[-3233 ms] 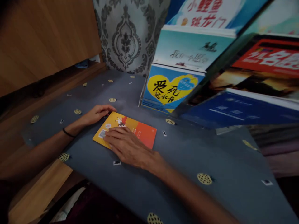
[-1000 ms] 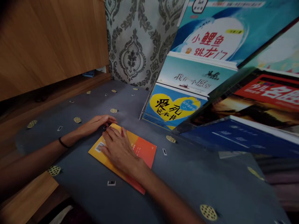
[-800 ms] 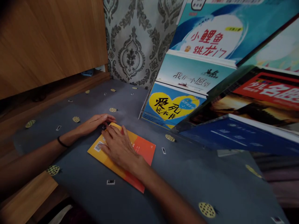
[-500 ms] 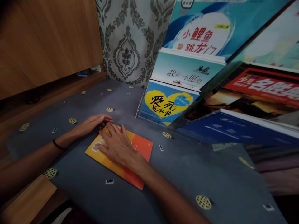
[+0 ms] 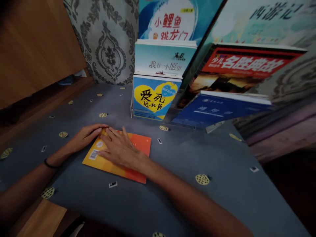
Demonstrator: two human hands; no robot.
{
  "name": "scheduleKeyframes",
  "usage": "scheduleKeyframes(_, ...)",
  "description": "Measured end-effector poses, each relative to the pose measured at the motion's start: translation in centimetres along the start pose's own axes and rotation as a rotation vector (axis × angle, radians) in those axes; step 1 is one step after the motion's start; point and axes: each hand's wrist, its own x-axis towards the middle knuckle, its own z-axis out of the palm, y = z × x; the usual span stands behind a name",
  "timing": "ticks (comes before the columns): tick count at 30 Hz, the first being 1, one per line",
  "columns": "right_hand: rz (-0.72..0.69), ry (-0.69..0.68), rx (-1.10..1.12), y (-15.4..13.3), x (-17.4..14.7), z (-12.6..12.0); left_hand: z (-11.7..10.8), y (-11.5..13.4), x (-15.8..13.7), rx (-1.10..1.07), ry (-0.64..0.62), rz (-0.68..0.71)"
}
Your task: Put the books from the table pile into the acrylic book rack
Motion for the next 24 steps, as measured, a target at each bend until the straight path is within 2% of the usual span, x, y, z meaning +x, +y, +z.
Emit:
scheduleKeyframes(5,0.022,0.030,0.012,0.7,-1.2,0.1,0.1,0.2,0.1,0.106,-0.019,0.087)
scheduleKeyframes(11,0.052,0.046,0.086,1.6,-2.7,-0.8,0.2,0.3,0.1,0.134,-0.028,0.088)
scheduleKeyframes(17,0.085,0.003,0.081,2.0,-4.5,-1.1,0.3,0.2,0.0,0.175,-0.028,0.089)
scheduleKeyframes(24,0.188,0.125,0.022,3.3,-7.8,-0.7,0.0,0.3,0.2,0.271,-0.030,0.128)
